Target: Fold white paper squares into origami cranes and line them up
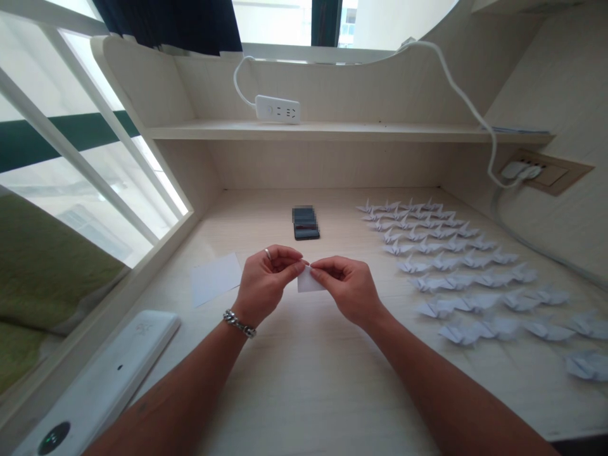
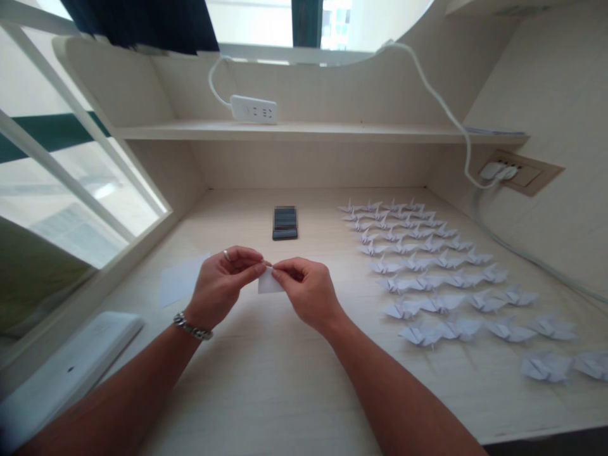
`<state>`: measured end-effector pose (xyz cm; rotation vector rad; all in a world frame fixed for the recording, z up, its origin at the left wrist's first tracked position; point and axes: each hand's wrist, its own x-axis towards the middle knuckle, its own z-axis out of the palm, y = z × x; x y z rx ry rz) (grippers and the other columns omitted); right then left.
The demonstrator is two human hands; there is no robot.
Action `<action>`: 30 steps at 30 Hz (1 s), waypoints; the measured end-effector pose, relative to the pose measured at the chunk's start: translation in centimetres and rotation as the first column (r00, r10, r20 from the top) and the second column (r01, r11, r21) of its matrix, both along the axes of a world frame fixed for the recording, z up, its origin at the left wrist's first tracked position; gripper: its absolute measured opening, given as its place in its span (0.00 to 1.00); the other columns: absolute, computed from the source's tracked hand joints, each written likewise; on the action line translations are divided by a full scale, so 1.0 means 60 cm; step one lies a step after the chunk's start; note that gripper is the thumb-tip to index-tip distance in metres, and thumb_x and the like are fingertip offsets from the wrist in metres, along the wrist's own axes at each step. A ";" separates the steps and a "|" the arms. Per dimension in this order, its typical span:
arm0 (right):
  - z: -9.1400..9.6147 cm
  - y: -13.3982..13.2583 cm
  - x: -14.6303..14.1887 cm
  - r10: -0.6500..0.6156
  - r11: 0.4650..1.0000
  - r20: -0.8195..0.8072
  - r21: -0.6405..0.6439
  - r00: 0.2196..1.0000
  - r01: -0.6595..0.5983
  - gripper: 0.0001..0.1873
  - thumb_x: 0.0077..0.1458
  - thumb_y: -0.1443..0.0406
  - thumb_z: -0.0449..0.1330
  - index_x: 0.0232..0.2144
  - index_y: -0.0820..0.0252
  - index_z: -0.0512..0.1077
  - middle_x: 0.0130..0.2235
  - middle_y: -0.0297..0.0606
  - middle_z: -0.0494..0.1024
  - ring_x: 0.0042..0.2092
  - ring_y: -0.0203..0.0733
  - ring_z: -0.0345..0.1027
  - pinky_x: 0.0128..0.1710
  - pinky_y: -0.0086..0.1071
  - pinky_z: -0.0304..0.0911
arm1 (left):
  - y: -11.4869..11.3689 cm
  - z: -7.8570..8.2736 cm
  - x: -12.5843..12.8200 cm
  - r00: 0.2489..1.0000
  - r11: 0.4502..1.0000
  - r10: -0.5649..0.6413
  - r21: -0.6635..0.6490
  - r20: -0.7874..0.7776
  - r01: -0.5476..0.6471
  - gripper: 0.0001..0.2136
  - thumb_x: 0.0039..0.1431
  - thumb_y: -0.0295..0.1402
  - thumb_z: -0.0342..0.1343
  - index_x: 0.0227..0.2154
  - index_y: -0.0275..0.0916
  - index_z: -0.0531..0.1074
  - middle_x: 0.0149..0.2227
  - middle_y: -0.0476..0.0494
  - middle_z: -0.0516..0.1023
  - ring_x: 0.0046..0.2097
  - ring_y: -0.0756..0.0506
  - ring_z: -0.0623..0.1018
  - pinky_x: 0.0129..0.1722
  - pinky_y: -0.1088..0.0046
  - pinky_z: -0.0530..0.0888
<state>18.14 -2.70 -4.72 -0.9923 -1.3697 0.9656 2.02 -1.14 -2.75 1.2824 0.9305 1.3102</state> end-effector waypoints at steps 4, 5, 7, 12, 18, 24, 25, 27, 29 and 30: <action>0.001 0.000 0.000 -0.023 1.000 0.012 0.009 1.000 0.023 0.07 0.49 0.62 0.65 0.31 0.59 0.79 0.33 0.40 0.82 0.35 0.44 0.75 0.36 0.35 0.69 | 0.001 0.000 -0.001 0.999 0.999 -0.042 -0.006 -0.032 0.042 0.13 0.42 0.30 0.70 0.31 0.34 0.75 0.32 0.43 0.82 0.35 0.46 0.80 0.38 0.71 0.76; 0.000 0.000 0.000 -0.021 1.000 0.014 0.013 1.000 0.021 0.07 0.49 0.62 0.65 0.31 0.59 0.79 0.33 0.40 0.82 0.35 0.44 0.75 0.36 0.34 0.69 | 0.001 0.000 0.000 0.998 0.999 -0.034 -0.007 -0.045 0.033 0.13 0.41 0.30 0.70 0.31 0.34 0.75 0.31 0.43 0.82 0.35 0.47 0.80 0.37 0.72 0.76; -0.001 0.000 -0.001 -0.008 1.000 0.010 0.014 1.000 0.008 0.07 0.49 0.63 0.65 0.31 0.59 0.79 0.33 0.40 0.82 0.35 0.44 0.75 0.36 0.34 0.69 | 0.000 0.000 0.001 0.998 1.000 0.000 -0.010 -0.057 0.000 0.13 0.41 0.31 0.70 0.30 0.34 0.75 0.30 0.44 0.81 0.33 0.48 0.80 0.36 0.74 0.76; -0.005 0.004 -0.001 0.034 0.998 -0.046 -0.045 0.998 -0.036 0.07 0.47 0.64 0.66 0.31 0.60 0.79 0.33 0.39 0.82 0.34 0.43 0.75 0.36 0.34 0.68 | 0.001 0.000 0.004 0.998 0.999 0.042 -0.032 -0.046 -0.044 0.12 0.40 0.30 0.70 0.29 0.34 0.75 0.28 0.45 0.81 0.32 0.49 0.79 0.34 0.75 0.76; -0.005 0.010 0.001 0.072 0.960 -0.139 -0.261 0.988 -0.106 0.11 0.43 0.60 0.68 0.28 0.62 0.78 0.27 0.37 0.79 0.28 0.37 0.69 0.27 0.30 0.62 | 0.004 -0.002 0.001 0.991 0.999 0.012 -0.048 -0.133 -0.019 0.12 0.41 0.30 0.69 0.30 0.34 0.76 0.27 0.45 0.81 0.31 0.49 0.79 0.33 0.75 0.75; -0.005 0.011 0.000 0.074 0.917 -0.260 -0.363 0.963 -0.168 0.14 0.36 0.61 0.71 0.26 0.63 0.77 0.26 0.36 0.78 0.28 0.37 0.68 0.27 0.31 0.62 | 0.005 0.003 -0.003 0.989 0.993 -0.061 -0.106 -0.131 0.047 0.15 0.43 0.30 0.68 0.36 0.33 0.75 0.29 0.41 0.82 0.31 0.47 0.79 0.33 0.73 0.74; -0.006 0.011 0.001 0.067 0.916 -0.270 -0.364 0.961 -0.166 0.14 0.36 0.61 0.71 0.26 0.63 0.77 0.26 0.36 0.78 0.28 0.37 0.68 0.28 0.31 0.62 | 0.005 0.003 -0.004 0.991 0.991 -0.069 -0.119 -0.113 0.056 0.15 0.44 0.30 0.67 0.37 0.33 0.75 0.30 0.41 0.82 0.31 0.48 0.79 0.33 0.73 0.74; -0.008 0.014 0.001 0.051 0.922 -0.289 -0.355 0.956 -0.156 0.14 0.36 0.61 0.72 0.27 0.63 0.77 0.26 0.37 0.78 0.28 0.37 0.68 0.28 0.31 0.63 | 0.006 0.002 -0.003 0.994 0.988 -0.072 -0.143 -0.080 0.060 0.16 0.46 0.31 0.66 0.38 0.33 0.75 0.30 0.41 0.82 0.31 0.48 0.79 0.34 0.73 0.74; -0.010 0.016 0.002 0.039 0.930 -0.296 -0.340 0.954 -0.143 0.14 0.36 0.61 0.72 0.27 0.63 0.77 0.26 0.37 0.79 0.28 0.37 0.68 0.28 0.32 0.63 | 0.006 0.001 -0.002 0.995 0.987 -0.058 -0.151 -0.076 0.046 0.16 0.47 0.34 0.65 0.39 0.33 0.75 0.30 0.41 0.82 0.31 0.49 0.78 0.34 0.72 0.74; -0.011 0.016 0.002 0.039 0.933 -0.295 -0.332 0.955 -0.140 0.13 0.37 0.61 0.72 0.27 0.63 0.78 0.27 0.37 0.79 0.28 0.37 0.69 0.29 0.32 0.63 | 0.006 0.000 -0.001 0.995 0.988 -0.051 -0.148 -0.091 0.037 0.16 0.48 0.35 0.65 0.38 0.33 0.75 0.30 0.41 0.82 0.31 0.49 0.78 0.34 0.72 0.74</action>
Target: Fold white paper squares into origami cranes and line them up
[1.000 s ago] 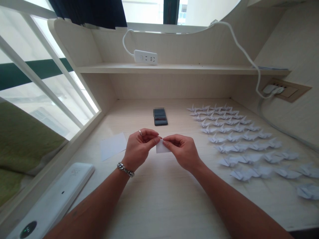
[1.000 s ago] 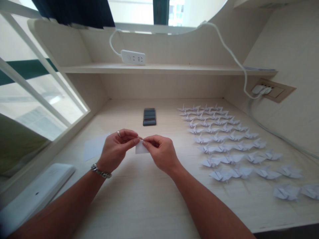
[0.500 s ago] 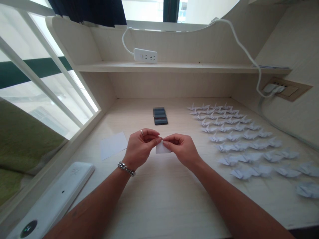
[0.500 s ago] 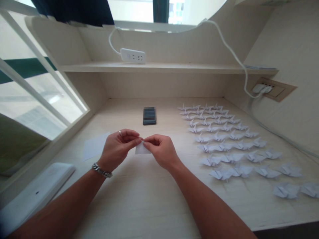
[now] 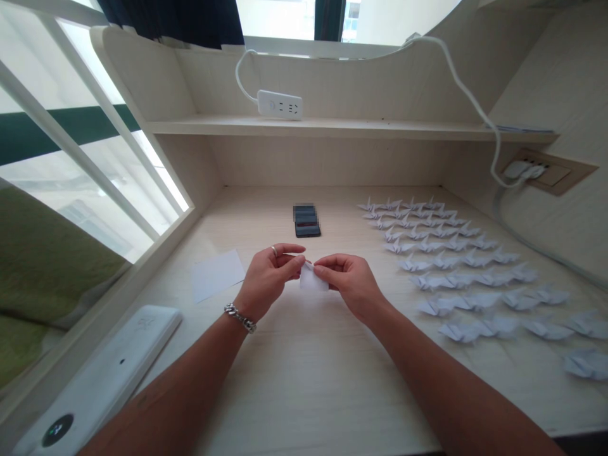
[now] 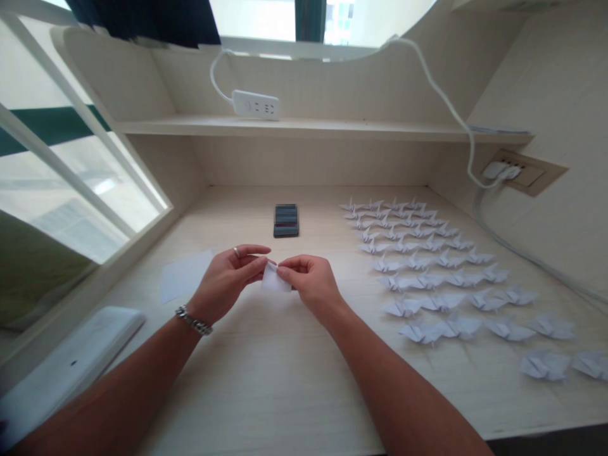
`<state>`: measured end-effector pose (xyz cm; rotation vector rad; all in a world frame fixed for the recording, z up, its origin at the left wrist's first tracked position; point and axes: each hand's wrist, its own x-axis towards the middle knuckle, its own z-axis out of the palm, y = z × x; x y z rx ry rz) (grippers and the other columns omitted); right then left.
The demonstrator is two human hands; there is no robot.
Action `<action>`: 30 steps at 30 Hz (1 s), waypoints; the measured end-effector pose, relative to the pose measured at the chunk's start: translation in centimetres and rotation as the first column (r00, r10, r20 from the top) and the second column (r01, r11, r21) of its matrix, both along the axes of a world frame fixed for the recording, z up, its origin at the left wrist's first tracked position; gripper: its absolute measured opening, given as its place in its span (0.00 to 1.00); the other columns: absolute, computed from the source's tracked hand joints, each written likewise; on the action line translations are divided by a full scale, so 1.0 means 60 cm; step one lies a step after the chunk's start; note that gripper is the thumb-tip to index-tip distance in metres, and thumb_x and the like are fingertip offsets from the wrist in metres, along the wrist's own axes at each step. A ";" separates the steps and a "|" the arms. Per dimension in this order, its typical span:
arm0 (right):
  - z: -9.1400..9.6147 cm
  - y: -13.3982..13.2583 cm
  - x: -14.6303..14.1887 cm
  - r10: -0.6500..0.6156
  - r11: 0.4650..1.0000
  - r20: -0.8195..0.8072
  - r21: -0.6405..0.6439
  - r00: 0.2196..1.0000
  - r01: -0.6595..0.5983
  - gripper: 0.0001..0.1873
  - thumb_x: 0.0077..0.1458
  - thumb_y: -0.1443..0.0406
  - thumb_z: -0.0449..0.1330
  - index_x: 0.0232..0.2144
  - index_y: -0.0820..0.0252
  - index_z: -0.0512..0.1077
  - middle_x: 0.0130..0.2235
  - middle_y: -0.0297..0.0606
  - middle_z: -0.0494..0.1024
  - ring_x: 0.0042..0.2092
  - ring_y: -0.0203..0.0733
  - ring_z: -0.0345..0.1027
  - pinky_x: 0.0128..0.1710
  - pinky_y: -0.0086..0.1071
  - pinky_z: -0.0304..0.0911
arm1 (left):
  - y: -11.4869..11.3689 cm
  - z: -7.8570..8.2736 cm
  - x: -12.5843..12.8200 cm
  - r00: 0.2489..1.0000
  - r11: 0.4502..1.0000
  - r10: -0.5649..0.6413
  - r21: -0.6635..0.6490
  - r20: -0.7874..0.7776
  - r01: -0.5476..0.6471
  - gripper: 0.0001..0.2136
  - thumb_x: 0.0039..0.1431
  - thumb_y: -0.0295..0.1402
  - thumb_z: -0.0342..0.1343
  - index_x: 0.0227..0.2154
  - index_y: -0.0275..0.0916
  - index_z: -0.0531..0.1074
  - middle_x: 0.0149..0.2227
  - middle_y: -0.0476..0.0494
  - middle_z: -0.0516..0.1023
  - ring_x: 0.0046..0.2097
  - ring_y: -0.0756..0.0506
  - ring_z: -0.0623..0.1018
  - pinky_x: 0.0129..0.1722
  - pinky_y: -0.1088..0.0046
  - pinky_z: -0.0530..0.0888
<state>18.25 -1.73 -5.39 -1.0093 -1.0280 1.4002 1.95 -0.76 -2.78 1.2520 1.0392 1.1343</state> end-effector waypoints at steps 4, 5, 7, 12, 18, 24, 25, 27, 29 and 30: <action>0.000 -0.001 -0.001 0.007 1.000 0.042 0.028 0.999 -0.009 0.13 0.37 0.62 0.71 0.27 0.63 0.78 0.26 0.37 0.79 0.27 0.36 0.68 0.27 0.30 0.61 | -0.002 -0.001 0.005 0.996 0.999 0.022 0.029 -0.087 -0.020 0.15 0.44 0.34 0.68 0.34 0.33 0.76 0.27 0.43 0.80 0.28 0.50 0.76 0.29 0.76 0.72; 0.000 -0.001 -0.002 0.010 1.000 0.053 0.030 0.999 -0.011 0.12 0.38 0.62 0.71 0.27 0.63 0.78 0.26 0.37 0.78 0.27 0.35 0.67 0.27 0.30 0.60 | -0.002 -0.001 0.006 0.995 0.999 0.032 0.033 -0.095 -0.029 0.14 0.43 0.33 0.68 0.33 0.33 0.76 0.26 0.44 0.80 0.28 0.50 0.76 0.28 0.77 0.71; 0.001 -0.002 -0.003 0.011 0.999 0.064 0.031 0.998 -0.013 0.12 0.38 0.62 0.71 0.27 0.63 0.78 0.25 0.36 0.78 0.27 0.35 0.67 0.26 0.29 0.60 | -0.003 0.000 0.007 0.994 0.998 0.049 0.038 -0.093 -0.046 0.13 0.41 0.32 0.69 0.31 0.33 0.76 0.25 0.46 0.79 0.27 0.51 0.76 0.27 0.77 0.71; 0.003 -0.004 -0.004 0.018 0.999 0.069 0.040 0.997 -0.021 0.12 0.37 0.63 0.71 0.26 0.64 0.78 0.25 0.36 0.78 0.27 0.35 0.67 0.28 0.30 0.61 | -0.002 -0.006 0.009 0.996 0.996 0.067 0.062 -0.053 -0.063 0.12 0.40 0.30 0.69 0.29 0.34 0.75 0.25 0.47 0.78 0.28 0.50 0.76 0.29 0.76 0.72; 0.008 -0.005 -0.004 0.040 0.998 0.070 -0.046 0.997 -0.037 0.14 0.37 0.60 0.70 0.25 0.64 0.76 0.25 0.36 0.76 0.28 0.36 0.67 0.28 0.31 0.63 | 0.000 -0.013 0.007 0.992 0.992 0.067 0.115 -0.108 -0.054 0.09 0.43 0.29 0.67 0.30 0.35 0.75 0.26 0.46 0.79 0.30 0.49 0.77 0.31 0.74 0.73; 0.004 -0.004 -0.003 0.051 0.999 0.144 -0.001 0.988 -0.051 0.15 0.41 0.58 0.69 0.26 0.65 0.75 0.25 0.37 0.76 0.28 0.37 0.67 0.29 0.33 0.64 | 0.000 -0.005 0.003 1.000 0.999 -0.005 0.032 -0.024 0.006 0.12 0.48 0.31 0.63 0.36 0.33 0.74 0.29 0.43 0.81 0.31 0.48 0.78 0.33 0.72 0.74; 0.003 -0.004 -0.003 0.039 0.999 0.143 0.009 0.989 -0.040 0.15 0.41 0.58 0.68 0.26 0.65 0.75 0.25 0.37 0.76 0.28 0.37 0.67 0.29 0.33 0.64 | 0.000 -0.004 0.003 1.000 1.000 -0.011 0.007 0.021 0.011 0.13 0.49 0.32 0.62 0.38 0.33 0.74 0.29 0.42 0.81 0.31 0.48 0.78 0.33 0.71 0.74; 0.002 -0.003 -0.003 0.018 0.999 0.144 0.027 0.989 -0.022 0.15 0.42 0.57 0.68 0.26 0.64 0.75 0.25 0.37 0.76 0.27 0.37 0.67 0.28 0.32 0.64 | -0.001 -0.001 0.004 0.998 1.000 -0.002 -0.018 0.069 0.003 0.14 0.50 0.33 0.62 0.39 0.33 0.73 0.30 0.42 0.81 0.31 0.48 0.78 0.34 0.71 0.74; 0.002 -0.003 -0.003 0.011 0.999 0.149 0.046 0.989 -0.018 0.15 0.42 0.57 0.68 0.26 0.64 0.75 0.25 0.37 0.76 0.27 0.37 0.66 0.28 0.32 0.63 | -0.002 0.000 0.005 0.999 1.000 0.010 -0.006 0.030 -0.010 0.15 0.48 0.34 0.64 0.39 0.33 0.73 0.29 0.43 0.81 0.30 0.48 0.78 0.32 0.72 0.73; 0.002 -0.003 -0.004 0.012 0.998 0.153 0.054 0.988 -0.020 0.15 0.42 0.57 0.68 0.26 0.64 0.75 0.25 0.36 0.76 0.27 0.37 0.66 0.28 0.32 0.63 | -0.002 -0.001 0.006 1.000 1.000 0.015 0.009 -0.005 -0.015 0.16 0.47 0.34 0.65 0.39 0.33 0.73 0.28 0.43 0.80 0.30 0.49 0.77 0.31 0.73 0.73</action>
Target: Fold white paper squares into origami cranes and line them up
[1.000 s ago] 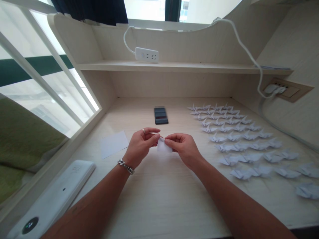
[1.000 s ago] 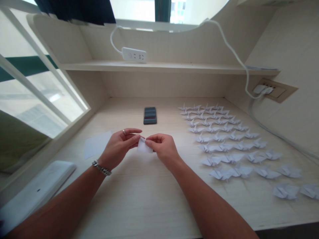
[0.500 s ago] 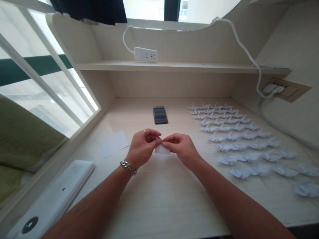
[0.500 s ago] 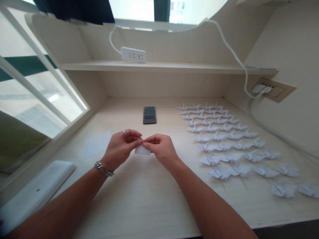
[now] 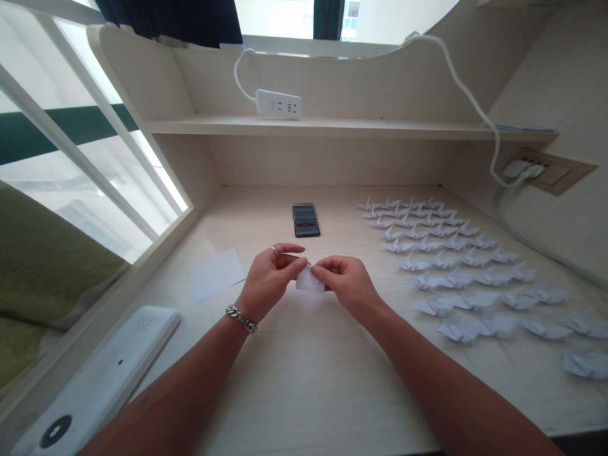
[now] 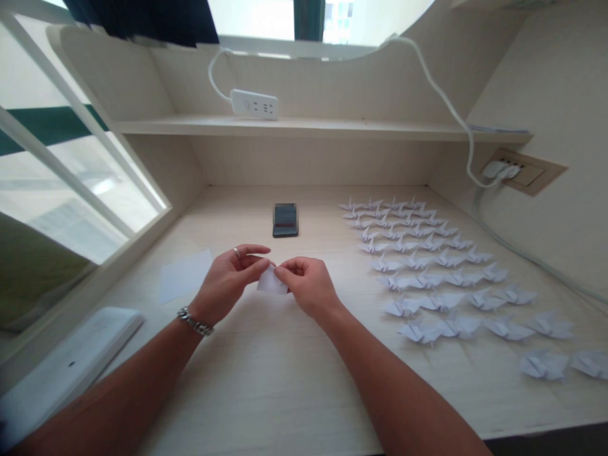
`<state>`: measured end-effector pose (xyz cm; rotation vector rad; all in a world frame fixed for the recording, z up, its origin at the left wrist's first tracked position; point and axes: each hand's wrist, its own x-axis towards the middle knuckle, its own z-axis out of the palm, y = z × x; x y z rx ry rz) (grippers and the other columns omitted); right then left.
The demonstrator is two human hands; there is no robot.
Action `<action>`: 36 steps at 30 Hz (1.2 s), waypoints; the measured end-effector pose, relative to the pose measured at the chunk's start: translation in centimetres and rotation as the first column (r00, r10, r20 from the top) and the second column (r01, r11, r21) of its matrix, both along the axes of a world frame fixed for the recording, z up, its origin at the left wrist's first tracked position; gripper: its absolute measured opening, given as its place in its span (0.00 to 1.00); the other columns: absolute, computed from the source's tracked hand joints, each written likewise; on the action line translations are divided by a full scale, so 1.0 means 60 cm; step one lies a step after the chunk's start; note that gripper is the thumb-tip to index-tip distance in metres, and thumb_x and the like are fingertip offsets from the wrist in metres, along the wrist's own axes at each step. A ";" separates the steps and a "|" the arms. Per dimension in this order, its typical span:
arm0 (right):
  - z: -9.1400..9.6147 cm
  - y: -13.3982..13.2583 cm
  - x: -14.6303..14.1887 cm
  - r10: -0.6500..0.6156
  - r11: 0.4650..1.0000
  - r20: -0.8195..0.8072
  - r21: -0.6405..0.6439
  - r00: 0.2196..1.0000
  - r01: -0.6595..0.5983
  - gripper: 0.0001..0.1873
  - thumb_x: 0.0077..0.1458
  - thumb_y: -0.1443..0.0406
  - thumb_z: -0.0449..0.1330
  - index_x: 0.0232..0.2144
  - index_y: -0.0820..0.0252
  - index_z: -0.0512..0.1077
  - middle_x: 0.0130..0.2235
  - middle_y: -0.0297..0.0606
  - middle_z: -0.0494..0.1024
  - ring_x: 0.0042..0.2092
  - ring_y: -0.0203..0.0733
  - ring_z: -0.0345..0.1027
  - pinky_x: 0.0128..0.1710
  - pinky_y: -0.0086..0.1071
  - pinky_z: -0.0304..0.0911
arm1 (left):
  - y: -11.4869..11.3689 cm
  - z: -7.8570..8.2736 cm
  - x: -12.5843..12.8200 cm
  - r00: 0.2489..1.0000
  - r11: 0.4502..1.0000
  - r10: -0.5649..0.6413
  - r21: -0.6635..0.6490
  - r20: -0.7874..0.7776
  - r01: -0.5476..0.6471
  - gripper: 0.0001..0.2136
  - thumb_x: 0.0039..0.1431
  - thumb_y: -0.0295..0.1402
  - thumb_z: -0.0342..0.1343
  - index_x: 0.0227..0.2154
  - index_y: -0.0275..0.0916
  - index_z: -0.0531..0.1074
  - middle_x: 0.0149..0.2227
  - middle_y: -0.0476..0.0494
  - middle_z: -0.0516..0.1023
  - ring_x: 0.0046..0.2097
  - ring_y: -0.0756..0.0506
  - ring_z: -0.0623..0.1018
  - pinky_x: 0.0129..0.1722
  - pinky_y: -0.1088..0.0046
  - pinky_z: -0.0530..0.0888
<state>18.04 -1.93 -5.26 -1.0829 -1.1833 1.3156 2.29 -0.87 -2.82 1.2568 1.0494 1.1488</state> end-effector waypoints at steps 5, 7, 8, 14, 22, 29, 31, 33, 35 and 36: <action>0.004 -0.003 -0.003 0.017 1.000 0.034 -0.008 0.999 -0.017 0.14 0.42 0.56 0.68 0.24 0.63 0.75 0.24 0.35 0.75 0.26 0.36 0.66 0.26 0.31 0.62 | 0.001 -0.006 -0.001 0.999 0.998 0.018 0.055 -0.047 -0.015 0.14 0.44 0.31 0.67 0.34 0.34 0.73 0.27 0.45 0.80 0.30 0.48 0.78 0.31 0.74 0.72; 0.005 -0.004 -0.003 0.046 0.999 0.042 -0.028 0.998 -0.045 0.14 0.42 0.56 0.67 0.24 0.63 0.75 0.24 0.35 0.74 0.26 0.36 0.66 0.27 0.31 0.62 | 0.001 -0.009 -0.002 0.998 0.997 0.015 0.071 -0.060 -0.010 0.13 0.44 0.31 0.67 0.33 0.35 0.73 0.27 0.45 0.80 0.31 0.48 0.78 0.32 0.73 0.73; 0.006 -0.004 -0.003 0.065 0.997 0.042 -0.042 0.997 -0.063 0.14 0.43 0.56 0.66 0.24 0.63 0.75 0.24 0.34 0.74 0.27 0.36 0.66 0.27 0.31 0.63 | 0.001 -0.010 -0.002 0.997 0.997 0.014 0.074 -0.075 -0.008 0.13 0.44 0.30 0.67 0.33 0.35 0.73 0.26 0.45 0.80 0.31 0.48 0.78 0.32 0.73 0.73; 0.004 -0.002 -0.001 0.083 0.994 0.025 -0.075 0.996 -0.081 0.13 0.41 0.58 0.67 0.22 0.64 0.74 0.22 0.33 0.72 0.26 0.34 0.65 0.26 0.29 0.62 | -0.002 -0.005 0.002 0.991 0.999 0.028 0.033 -0.131 -0.024 0.13 0.44 0.31 0.67 0.33 0.35 0.71 0.25 0.45 0.80 0.28 0.48 0.78 0.27 0.75 0.72; 0.003 -0.004 -0.006 0.029 0.995 -0.027 -0.096 0.999 -0.032 0.13 0.39 0.59 0.69 0.20 0.63 0.73 0.22 0.33 0.73 0.25 0.34 0.64 0.26 0.29 0.61 | -0.003 -0.003 0.004 0.997 0.999 0.047 -0.014 -0.062 -0.048 0.16 0.41 0.31 0.68 0.34 0.36 0.69 0.25 0.46 0.80 0.27 0.47 0.78 0.27 0.74 0.72; 0.003 -0.002 -0.003 0.049 0.998 0.102 -0.043 0.994 -0.045 0.11 0.43 0.60 0.65 0.20 0.62 0.72 0.21 0.33 0.72 0.24 0.34 0.63 0.25 0.29 0.61 | -0.004 -0.004 0.007 0.995 0.998 0.060 -0.023 -0.073 -0.062 0.17 0.42 0.32 0.68 0.34 0.36 0.69 0.25 0.45 0.80 0.28 0.47 0.78 0.28 0.73 0.72; 0.001 -0.002 -0.002 0.021 1.000 0.130 0.008 0.991 -0.023 0.10 0.45 0.60 0.64 0.21 0.61 0.72 0.21 0.33 0.71 0.23 0.34 0.63 0.24 0.29 0.60 | -0.005 -0.003 0.008 0.997 0.999 0.046 -0.017 -0.067 -0.048 0.17 0.43 0.32 0.67 0.35 0.35 0.70 0.26 0.44 0.80 0.29 0.46 0.79 0.29 0.72 0.72; -0.002 -0.002 -0.003 0.014 0.999 0.165 0.032 0.986 -0.020 0.10 0.46 0.60 0.63 0.22 0.61 0.72 0.20 0.33 0.72 0.23 0.34 0.63 0.24 0.29 0.60 | -0.004 -0.004 0.008 0.997 0.999 0.037 -0.011 -0.063 -0.038 0.17 0.42 0.32 0.67 0.35 0.35 0.70 0.27 0.44 0.80 0.29 0.46 0.79 0.30 0.72 0.73; -0.003 -0.001 -0.003 0.035 0.999 0.192 0.032 0.981 -0.041 0.10 0.48 0.59 0.62 0.23 0.61 0.72 0.20 0.33 0.72 0.23 0.35 0.64 0.25 0.30 0.60 | -0.001 -0.005 0.006 0.997 0.998 0.063 0.004 -0.055 -0.063 0.17 0.41 0.32 0.68 0.34 0.36 0.69 0.26 0.46 0.79 0.28 0.47 0.78 0.30 0.72 0.72; -0.003 -0.002 -0.003 0.046 0.998 0.203 0.034 0.978 -0.054 0.10 0.49 0.60 0.61 0.23 0.61 0.72 0.20 0.33 0.72 0.23 0.35 0.65 0.26 0.30 0.60 | 0.000 -0.005 0.005 0.995 0.996 0.087 0.014 -0.043 -0.086 0.17 0.41 0.32 0.68 0.34 0.36 0.69 0.25 0.47 0.79 0.28 0.48 0.78 0.30 0.73 0.72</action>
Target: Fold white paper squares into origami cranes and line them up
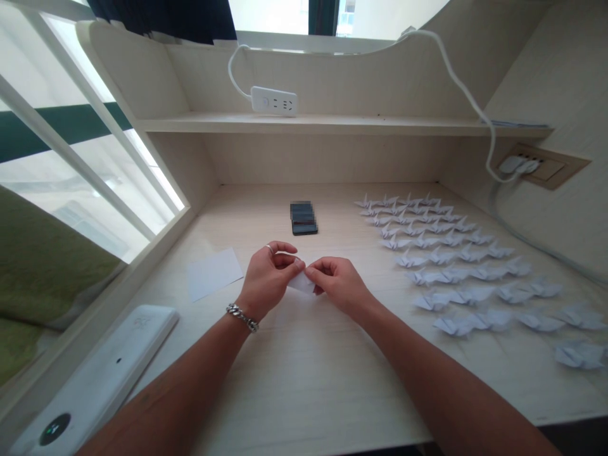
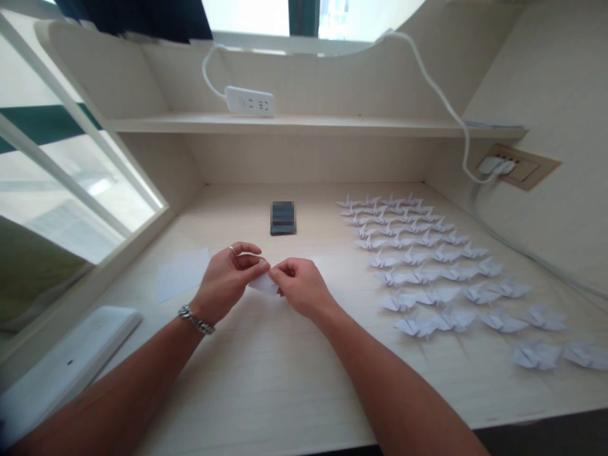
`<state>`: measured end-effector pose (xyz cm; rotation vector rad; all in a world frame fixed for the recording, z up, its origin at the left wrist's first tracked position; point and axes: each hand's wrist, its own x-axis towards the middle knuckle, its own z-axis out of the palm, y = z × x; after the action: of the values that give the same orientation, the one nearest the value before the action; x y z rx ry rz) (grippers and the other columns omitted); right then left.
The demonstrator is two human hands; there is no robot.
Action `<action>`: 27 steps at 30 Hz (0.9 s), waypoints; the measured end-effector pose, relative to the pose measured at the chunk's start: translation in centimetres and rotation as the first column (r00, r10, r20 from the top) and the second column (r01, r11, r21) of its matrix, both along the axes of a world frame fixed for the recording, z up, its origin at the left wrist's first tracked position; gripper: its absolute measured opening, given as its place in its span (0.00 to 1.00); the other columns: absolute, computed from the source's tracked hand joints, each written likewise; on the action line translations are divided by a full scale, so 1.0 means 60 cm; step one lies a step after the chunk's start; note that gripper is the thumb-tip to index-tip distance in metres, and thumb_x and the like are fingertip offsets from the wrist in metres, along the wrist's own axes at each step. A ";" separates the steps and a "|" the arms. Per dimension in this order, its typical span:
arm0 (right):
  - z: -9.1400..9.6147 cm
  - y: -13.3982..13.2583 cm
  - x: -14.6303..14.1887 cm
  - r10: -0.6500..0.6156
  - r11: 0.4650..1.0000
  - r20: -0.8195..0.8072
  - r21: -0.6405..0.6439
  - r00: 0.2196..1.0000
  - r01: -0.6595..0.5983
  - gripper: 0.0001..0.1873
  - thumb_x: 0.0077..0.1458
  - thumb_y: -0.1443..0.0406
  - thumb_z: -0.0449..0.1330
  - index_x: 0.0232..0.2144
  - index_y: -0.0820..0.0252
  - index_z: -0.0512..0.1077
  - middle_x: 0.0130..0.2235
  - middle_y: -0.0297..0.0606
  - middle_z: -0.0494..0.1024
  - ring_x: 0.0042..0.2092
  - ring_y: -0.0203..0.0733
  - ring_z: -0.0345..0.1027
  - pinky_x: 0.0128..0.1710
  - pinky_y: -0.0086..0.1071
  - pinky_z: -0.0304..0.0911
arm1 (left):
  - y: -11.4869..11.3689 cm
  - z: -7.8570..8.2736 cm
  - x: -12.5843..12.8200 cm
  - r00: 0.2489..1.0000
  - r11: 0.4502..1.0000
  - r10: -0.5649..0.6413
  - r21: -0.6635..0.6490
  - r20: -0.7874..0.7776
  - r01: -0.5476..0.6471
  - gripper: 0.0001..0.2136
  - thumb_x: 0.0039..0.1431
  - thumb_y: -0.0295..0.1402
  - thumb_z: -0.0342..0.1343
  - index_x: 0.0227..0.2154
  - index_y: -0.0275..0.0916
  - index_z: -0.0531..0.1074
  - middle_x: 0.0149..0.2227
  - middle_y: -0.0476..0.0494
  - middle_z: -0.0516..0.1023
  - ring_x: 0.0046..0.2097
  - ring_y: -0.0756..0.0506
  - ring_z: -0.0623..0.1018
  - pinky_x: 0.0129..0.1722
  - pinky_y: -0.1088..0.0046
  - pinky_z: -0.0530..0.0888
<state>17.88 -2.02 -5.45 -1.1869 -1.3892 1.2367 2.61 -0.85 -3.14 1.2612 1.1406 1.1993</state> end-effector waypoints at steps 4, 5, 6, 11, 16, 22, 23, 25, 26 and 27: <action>0.004 -0.002 0.002 -0.015 0.998 0.068 0.055 0.998 0.011 0.10 0.50 0.62 0.60 0.21 0.61 0.71 0.20 0.33 0.73 0.24 0.35 0.65 0.26 0.29 0.59 | 0.001 0.000 -0.002 1.000 1.000 0.007 0.010 0.007 -0.007 0.17 0.41 0.33 0.68 0.35 0.36 0.69 0.24 0.48 0.78 0.27 0.48 0.77 0.29 0.73 0.71; 0.005 -0.003 0.003 -0.029 0.997 0.089 0.071 0.996 0.023 0.10 0.49 0.62 0.60 0.20 0.61 0.71 0.20 0.33 0.73 0.24 0.35 0.64 0.26 0.29 0.58 | 0.001 0.000 -0.002 1.000 1.000 -0.020 0.002 -0.019 0.020 0.17 0.42 0.33 0.67 0.35 0.36 0.70 0.24 0.48 0.78 0.27 0.47 0.77 0.28 0.73 0.71; 0.006 -0.003 0.003 -0.039 0.996 0.102 0.079 0.994 0.031 0.10 0.49 0.62 0.60 0.20 0.61 0.71 0.20 0.33 0.73 0.24 0.35 0.64 0.25 0.29 0.57 | 0.000 0.000 -0.002 0.998 0.999 -0.045 -0.005 -0.046 0.044 0.17 0.42 0.33 0.67 0.35 0.35 0.70 0.24 0.48 0.78 0.27 0.47 0.77 0.28 0.73 0.71; 0.004 -0.004 0.002 -0.021 0.997 0.096 0.072 0.995 0.014 0.11 0.51 0.60 0.59 0.21 0.60 0.72 0.22 0.34 0.74 0.25 0.36 0.66 0.27 0.30 0.60 | 0.001 -0.003 0.000 1.000 0.999 -0.017 0.034 0.007 0.017 0.16 0.41 0.31 0.67 0.33 0.37 0.68 0.23 0.50 0.77 0.26 0.48 0.77 0.28 0.73 0.72; 0.001 -0.003 -0.001 -0.048 0.994 0.085 0.102 0.995 0.039 0.11 0.51 0.60 0.60 0.22 0.60 0.73 0.21 0.34 0.74 0.25 0.36 0.66 0.27 0.30 0.60 | 0.002 -0.003 0.001 0.996 0.999 0.024 0.039 0.084 -0.027 0.16 0.39 0.29 0.68 0.30 0.36 0.68 0.23 0.51 0.76 0.25 0.50 0.75 0.28 0.74 0.71; 0.004 -0.004 0.000 -0.055 0.992 0.074 0.118 0.996 0.046 0.09 0.52 0.61 0.59 0.25 0.61 0.74 0.23 0.35 0.75 0.26 0.37 0.67 0.29 0.31 0.61 | 0.003 0.002 -0.002 0.991 0.996 0.058 0.054 0.123 -0.066 0.17 0.38 0.28 0.69 0.32 0.35 0.69 0.23 0.50 0.78 0.25 0.50 0.75 0.29 0.75 0.71; 0.004 -0.004 0.001 -0.064 0.990 0.074 0.133 0.995 0.054 0.09 0.52 0.62 0.59 0.25 0.61 0.74 0.23 0.35 0.75 0.27 0.37 0.67 0.29 0.31 0.61 | 0.003 0.002 -0.002 0.990 0.996 0.055 0.060 0.129 -0.063 0.17 0.39 0.28 0.68 0.32 0.35 0.69 0.23 0.50 0.77 0.25 0.50 0.75 0.29 0.75 0.71; 0.005 -0.005 0.001 -0.062 0.988 0.059 0.148 0.996 0.053 0.08 0.52 0.62 0.59 0.25 0.61 0.74 0.24 0.35 0.75 0.27 0.37 0.67 0.29 0.31 0.62 | 0.004 0.002 -0.003 0.989 0.996 0.054 0.066 0.135 -0.063 0.17 0.39 0.28 0.68 0.33 0.35 0.70 0.23 0.51 0.77 0.25 0.50 0.75 0.29 0.74 0.71; 0.005 -0.005 0.002 -0.057 0.988 0.055 0.146 0.997 0.049 0.08 0.52 0.62 0.59 0.26 0.61 0.74 0.24 0.35 0.75 0.27 0.37 0.67 0.29 0.31 0.62 | 0.004 0.002 -0.003 0.989 0.996 0.056 0.068 0.135 -0.066 0.17 0.39 0.28 0.68 0.33 0.35 0.70 0.23 0.51 0.77 0.25 0.50 0.75 0.29 0.74 0.71; 0.005 -0.005 0.002 -0.055 0.988 0.060 0.144 0.997 0.046 0.08 0.51 0.62 0.59 0.26 0.61 0.74 0.24 0.35 0.75 0.28 0.37 0.68 0.30 0.31 0.62 | 0.004 0.002 -0.003 0.989 0.995 0.057 0.069 0.134 -0.066 0.17 0.39 0.28 0.68 0.33 0.34 0.70 0.22 0.52 0.76 0.25 0.50 0.75 0.29 0.75 0.71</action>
<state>18.01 -2.30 -5.13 -1.1635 -1.4609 1.0541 2.41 -0.61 -3.03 1.1896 1.0535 1.3610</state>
